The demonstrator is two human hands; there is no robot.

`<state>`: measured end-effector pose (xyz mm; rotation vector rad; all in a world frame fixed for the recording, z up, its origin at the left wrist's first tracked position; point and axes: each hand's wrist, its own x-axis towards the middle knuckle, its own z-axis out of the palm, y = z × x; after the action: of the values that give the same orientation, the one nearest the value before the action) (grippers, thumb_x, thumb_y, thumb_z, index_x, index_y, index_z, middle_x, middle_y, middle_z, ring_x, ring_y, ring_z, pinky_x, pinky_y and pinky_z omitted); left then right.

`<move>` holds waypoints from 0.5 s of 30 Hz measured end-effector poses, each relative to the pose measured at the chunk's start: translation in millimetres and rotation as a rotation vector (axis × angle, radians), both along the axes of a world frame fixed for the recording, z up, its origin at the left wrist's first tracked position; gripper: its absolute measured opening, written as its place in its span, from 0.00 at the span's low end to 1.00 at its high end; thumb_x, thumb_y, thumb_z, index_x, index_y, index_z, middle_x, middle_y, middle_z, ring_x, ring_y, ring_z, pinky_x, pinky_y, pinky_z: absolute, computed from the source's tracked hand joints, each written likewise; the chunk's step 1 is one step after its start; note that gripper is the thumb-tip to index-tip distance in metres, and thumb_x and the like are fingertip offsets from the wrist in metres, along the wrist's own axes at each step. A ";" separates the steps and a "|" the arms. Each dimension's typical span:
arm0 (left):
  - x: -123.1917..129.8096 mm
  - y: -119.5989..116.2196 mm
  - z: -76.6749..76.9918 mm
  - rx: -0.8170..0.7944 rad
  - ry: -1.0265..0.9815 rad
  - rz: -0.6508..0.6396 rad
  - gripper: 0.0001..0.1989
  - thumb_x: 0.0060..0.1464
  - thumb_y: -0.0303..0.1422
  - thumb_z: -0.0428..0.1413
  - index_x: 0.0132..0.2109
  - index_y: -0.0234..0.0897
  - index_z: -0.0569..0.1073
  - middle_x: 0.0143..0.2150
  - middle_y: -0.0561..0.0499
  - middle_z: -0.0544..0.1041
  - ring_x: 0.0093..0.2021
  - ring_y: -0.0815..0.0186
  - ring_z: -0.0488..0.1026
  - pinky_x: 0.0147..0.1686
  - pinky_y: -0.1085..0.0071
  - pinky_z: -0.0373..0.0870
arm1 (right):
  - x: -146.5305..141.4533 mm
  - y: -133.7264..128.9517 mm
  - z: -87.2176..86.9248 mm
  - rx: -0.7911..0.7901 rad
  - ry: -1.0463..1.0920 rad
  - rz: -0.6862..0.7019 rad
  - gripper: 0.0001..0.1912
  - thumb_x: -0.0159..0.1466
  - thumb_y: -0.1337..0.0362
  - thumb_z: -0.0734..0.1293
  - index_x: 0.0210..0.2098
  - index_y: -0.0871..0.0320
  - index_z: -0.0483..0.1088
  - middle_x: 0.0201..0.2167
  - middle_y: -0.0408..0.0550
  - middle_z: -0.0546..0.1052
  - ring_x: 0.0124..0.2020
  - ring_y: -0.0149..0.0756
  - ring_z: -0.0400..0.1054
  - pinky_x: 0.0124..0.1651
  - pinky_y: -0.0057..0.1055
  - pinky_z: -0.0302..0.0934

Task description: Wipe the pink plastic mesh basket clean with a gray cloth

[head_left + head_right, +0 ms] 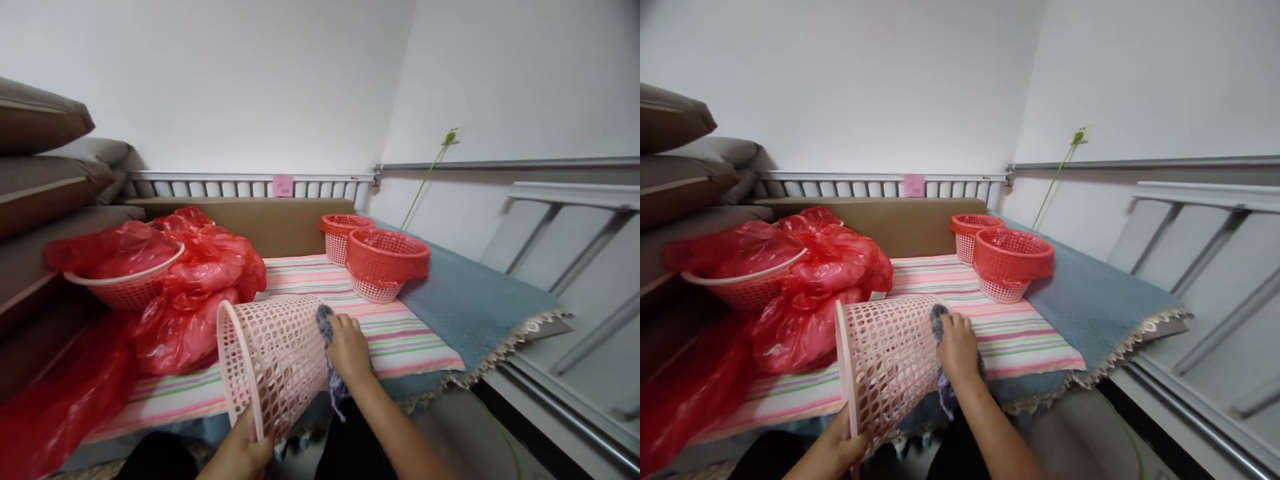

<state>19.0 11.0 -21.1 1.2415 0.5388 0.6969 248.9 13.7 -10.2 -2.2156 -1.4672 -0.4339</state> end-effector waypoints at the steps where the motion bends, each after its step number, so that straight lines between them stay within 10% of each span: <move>1: -1.0 -0.2 4.4 0.023 0.015 -0.017 0.36 0.46 0.44 0.61 0.61 0.41 0.61 0.60 0.43 0.66 0.62 0.49 0.59 0.63 0.56 0.50 | 8.6 1.4 0.4 -0.008 -0.004 -0.050 0.21 0.56 0.77 0.57 0.48 0.61 0.67 0.41 0.54 0.69 0.41 0.43 0.58 0.44 0.35 0.54; 6: -6.8 1.1 15.8 0.098 0.033 -0.071 0.35 0.49 0.41 0.59 0.62 0.39 0.59 0.61 0.43 0.65 0.65 0.53 0.53 0.64 0.56 0.43 | -4.0 2.2 4.0 0.014 0.026 -0.070 0.22 0.56 0.77 0.57 0.48 0.62 0.67 0.41 0.55 0.70 0.42 0.45 0.60 0.44 0.35 0.54; 15: -12.2 4.7 1.9 0.027 0.072 0.044 0.28 0.41 0.31 0.62 0.53 0.38 0.69 0.49 0.45 0.76 0.50 0.51 0.71 0.54 0.54 0.63 | -119.2 -16.2 43.1 0.079 0.246 0.433 0.25 0.50 0.76 0.61 0.48 0.59 0.68 0.43 0.52 0.69 0.46 0.43 0.59 0.49 0.36 0.56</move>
<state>6.9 15.7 -19.2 1.2872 0.6189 0.7005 129.7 -2.5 32.9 -1.7488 -1.6953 -0.0719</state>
